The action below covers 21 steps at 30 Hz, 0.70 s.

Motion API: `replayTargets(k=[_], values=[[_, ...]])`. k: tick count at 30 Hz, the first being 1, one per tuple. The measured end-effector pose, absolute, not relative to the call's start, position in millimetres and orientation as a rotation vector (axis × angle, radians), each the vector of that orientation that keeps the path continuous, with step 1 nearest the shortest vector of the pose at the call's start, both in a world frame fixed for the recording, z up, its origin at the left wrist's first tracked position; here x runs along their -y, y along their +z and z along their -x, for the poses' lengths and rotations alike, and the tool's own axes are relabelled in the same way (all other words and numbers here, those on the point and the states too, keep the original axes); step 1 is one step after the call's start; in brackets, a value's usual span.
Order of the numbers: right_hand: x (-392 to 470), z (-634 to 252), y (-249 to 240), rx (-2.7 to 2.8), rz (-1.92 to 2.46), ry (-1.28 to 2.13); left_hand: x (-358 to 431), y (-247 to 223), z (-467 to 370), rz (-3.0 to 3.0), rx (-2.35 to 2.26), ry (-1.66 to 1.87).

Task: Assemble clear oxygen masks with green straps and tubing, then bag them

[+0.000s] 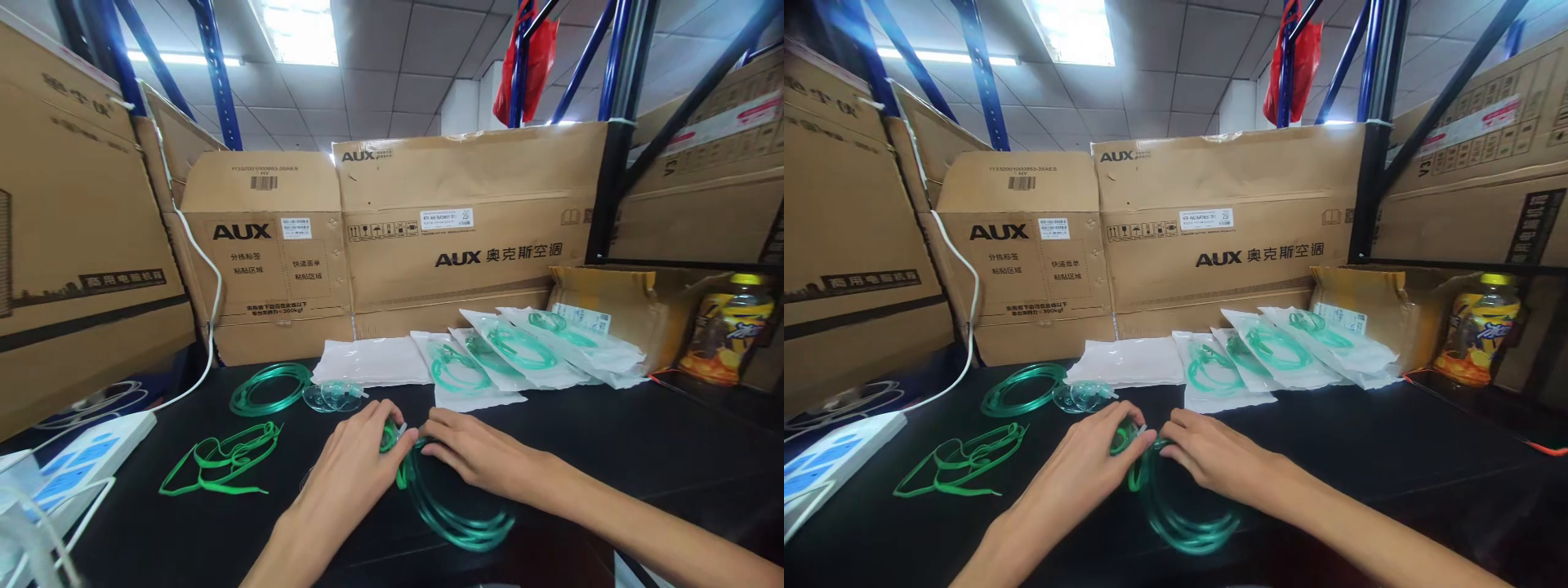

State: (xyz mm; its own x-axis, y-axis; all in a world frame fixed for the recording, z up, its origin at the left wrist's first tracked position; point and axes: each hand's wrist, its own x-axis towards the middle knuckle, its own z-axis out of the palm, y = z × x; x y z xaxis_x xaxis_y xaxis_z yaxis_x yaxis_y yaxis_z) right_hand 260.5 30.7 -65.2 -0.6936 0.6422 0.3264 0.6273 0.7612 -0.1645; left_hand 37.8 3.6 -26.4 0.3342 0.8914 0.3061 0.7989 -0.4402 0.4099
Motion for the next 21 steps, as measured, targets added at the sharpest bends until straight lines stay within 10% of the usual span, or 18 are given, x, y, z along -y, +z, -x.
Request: replayTargets(k=[21], values=[[64,-312,-35,2.473,1.081,-0.026,-17,-16,-54,-2.556,-1.195,0.996]])
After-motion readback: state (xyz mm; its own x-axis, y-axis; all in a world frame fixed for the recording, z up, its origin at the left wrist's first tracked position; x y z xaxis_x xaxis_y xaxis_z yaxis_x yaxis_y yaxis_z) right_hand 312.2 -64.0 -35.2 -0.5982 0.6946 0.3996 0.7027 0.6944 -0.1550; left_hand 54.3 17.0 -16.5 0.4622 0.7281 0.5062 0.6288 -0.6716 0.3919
